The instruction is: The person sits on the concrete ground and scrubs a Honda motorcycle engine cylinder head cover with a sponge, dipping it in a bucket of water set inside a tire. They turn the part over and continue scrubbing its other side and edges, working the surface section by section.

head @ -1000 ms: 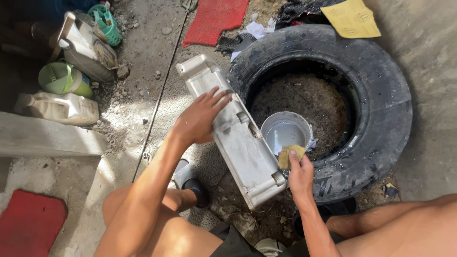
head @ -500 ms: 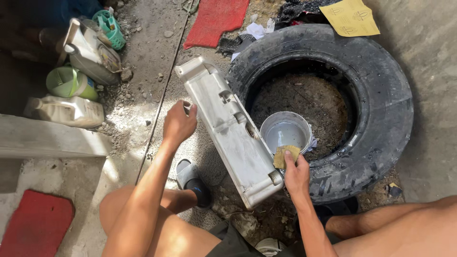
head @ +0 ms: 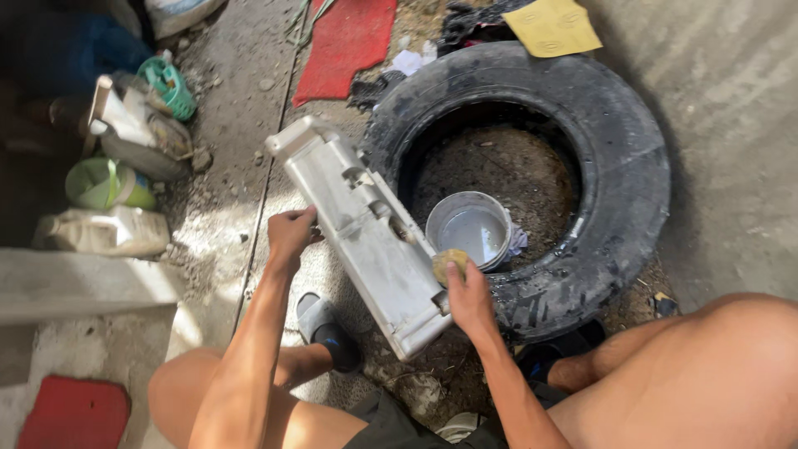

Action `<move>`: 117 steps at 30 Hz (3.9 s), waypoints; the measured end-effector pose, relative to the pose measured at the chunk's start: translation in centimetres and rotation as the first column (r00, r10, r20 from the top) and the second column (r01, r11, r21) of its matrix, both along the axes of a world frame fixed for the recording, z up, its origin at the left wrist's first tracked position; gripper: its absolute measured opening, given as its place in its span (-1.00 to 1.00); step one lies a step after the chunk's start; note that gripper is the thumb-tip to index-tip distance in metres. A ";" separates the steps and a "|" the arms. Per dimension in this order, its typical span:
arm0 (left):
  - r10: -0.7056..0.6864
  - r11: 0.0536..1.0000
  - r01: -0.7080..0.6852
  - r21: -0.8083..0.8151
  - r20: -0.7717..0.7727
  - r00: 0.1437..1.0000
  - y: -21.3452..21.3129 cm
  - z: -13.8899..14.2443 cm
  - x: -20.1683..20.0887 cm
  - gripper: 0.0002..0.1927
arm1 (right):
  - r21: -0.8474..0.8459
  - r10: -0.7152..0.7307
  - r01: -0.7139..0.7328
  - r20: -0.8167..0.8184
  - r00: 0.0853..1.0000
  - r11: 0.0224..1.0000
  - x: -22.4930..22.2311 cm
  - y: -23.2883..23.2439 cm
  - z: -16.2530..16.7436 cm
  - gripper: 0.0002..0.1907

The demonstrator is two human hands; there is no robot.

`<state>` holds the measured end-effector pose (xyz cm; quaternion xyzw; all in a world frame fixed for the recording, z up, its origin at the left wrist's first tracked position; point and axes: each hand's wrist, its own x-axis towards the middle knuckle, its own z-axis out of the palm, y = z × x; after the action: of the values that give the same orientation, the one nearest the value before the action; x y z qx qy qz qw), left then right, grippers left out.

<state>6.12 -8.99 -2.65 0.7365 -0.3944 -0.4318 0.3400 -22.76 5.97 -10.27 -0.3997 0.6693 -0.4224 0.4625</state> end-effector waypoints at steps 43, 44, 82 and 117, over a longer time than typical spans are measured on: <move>-0.446 0.802 0.597 -0.018 0.648 0.618 1.4 9.6 -22.6 -0.70 | -0.200 0.084 -0.004 0.394 0.915 0.980 9.2 11.0 5.8 -0.70; -0.467 0.769 0.639 -0.031 0.656 0.594 2.0 9.5 -22.9 -0.70 | -0.136 0.080 -0.021 0.448 0.891 0.991 9.6 11.1 5.9 -0.70; -0.430 0.612 0.759 -0.222 0.712 0.555 5.6 0.8 -18.6 -0.81 | 0.168 0.441 -0.424 -0.077 0.894 0.890 1.6 5.1 3.9 -0.69; -0.264 0.728 0.617 -0.300 0.707 0.656 -6.3 -3.5 -11.6 -0.83 | 0.815 0.919 -0.445 -0.391 0.054 0.372 0.2 -15.8 -10.0 -0.59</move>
<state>-5.52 -15.33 -6.12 0.5909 -0.7570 -0.1139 0.2544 -22.52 -9.87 -20.22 -0.6901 0.5800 0.3006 0.3114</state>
